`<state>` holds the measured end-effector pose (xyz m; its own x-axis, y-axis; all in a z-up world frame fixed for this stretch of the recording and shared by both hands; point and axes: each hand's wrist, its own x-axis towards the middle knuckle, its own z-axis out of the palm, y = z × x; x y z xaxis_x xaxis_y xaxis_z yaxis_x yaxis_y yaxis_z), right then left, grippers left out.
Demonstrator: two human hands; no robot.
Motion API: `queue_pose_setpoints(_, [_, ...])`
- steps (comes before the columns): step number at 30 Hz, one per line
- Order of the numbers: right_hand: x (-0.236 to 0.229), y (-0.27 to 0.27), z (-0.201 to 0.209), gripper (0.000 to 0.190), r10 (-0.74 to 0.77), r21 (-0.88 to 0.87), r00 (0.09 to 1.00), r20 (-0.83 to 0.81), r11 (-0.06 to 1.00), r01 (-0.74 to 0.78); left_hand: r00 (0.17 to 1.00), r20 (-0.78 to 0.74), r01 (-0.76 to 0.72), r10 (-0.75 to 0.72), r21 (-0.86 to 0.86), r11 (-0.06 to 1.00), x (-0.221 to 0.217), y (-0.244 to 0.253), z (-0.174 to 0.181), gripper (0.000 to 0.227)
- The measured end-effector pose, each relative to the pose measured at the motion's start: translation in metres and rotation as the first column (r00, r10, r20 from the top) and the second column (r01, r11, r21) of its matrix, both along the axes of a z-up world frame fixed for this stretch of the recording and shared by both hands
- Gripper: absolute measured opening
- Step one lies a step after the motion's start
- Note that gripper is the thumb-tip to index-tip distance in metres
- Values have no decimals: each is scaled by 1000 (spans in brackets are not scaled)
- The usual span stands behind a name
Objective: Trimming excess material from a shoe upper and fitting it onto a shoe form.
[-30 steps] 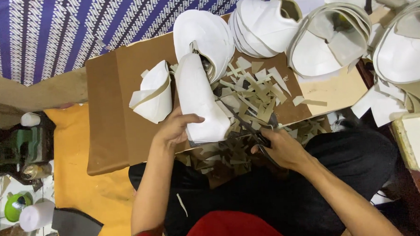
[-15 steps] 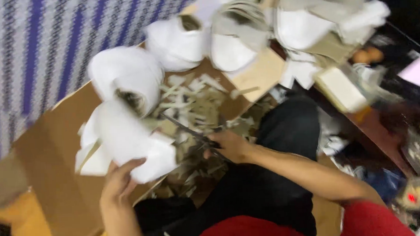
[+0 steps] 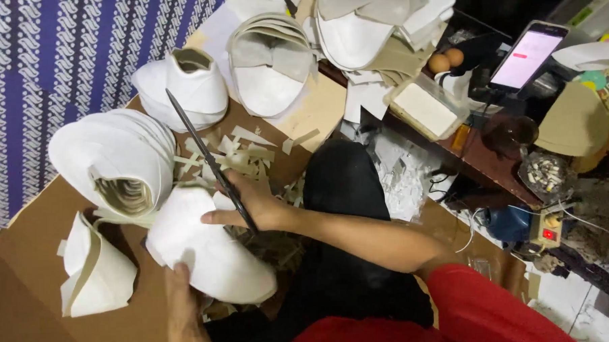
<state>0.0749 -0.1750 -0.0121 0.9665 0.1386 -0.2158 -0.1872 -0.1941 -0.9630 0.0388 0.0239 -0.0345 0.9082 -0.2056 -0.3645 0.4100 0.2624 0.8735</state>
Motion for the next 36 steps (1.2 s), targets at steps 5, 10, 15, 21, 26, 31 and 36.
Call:
queue_pose_setpoints(5, [8, 10, -25, 57, -71, -127, 984, 162, 988, 92, 971, -166, -186, 173, -64, 981, 6, 14, -1, 69])
queue_pose_setpoints(10, [8, 7, -32, 68, -10, 132, 976, 218, 991, -20, 886, -301, -390, 351, -77, 918, 11, -1, 12, 82])
queue_pose_setpoints(15, [9, -24, -33, 26, 0, -250, 789, 615, 948, 195, 824, -302, -564, 479, -355, 746, 8, -4, 36, 67])
queue_pose_setpoints(21, [-24, -37, -71, 45, 245, -354, 934, 260, 924, -144, 833, -175, -541, 525, -459, 705, 6, 15, 35, 57])
queue_pose_setpoints(26, [-22, -35, -81, 77, 424, -565, 811, 404, 812, -143, 835, -132, -539, 535, -394, 744, 3, 19, 6, 57])
queue_pose_setpoints(31, [-23, -29, -67, 83, 463, -683, 843, 274, 711, -168, 802, -110, -577, 587, -397, 714, 2, 11, 1, 56])
queue_pose_setpoints(36, [-21, -26, -59, 72, 459, -711, 861, 220, 679, -181, 787, -71, -588, 613, -389, 710, 3, 10, 9, 56])
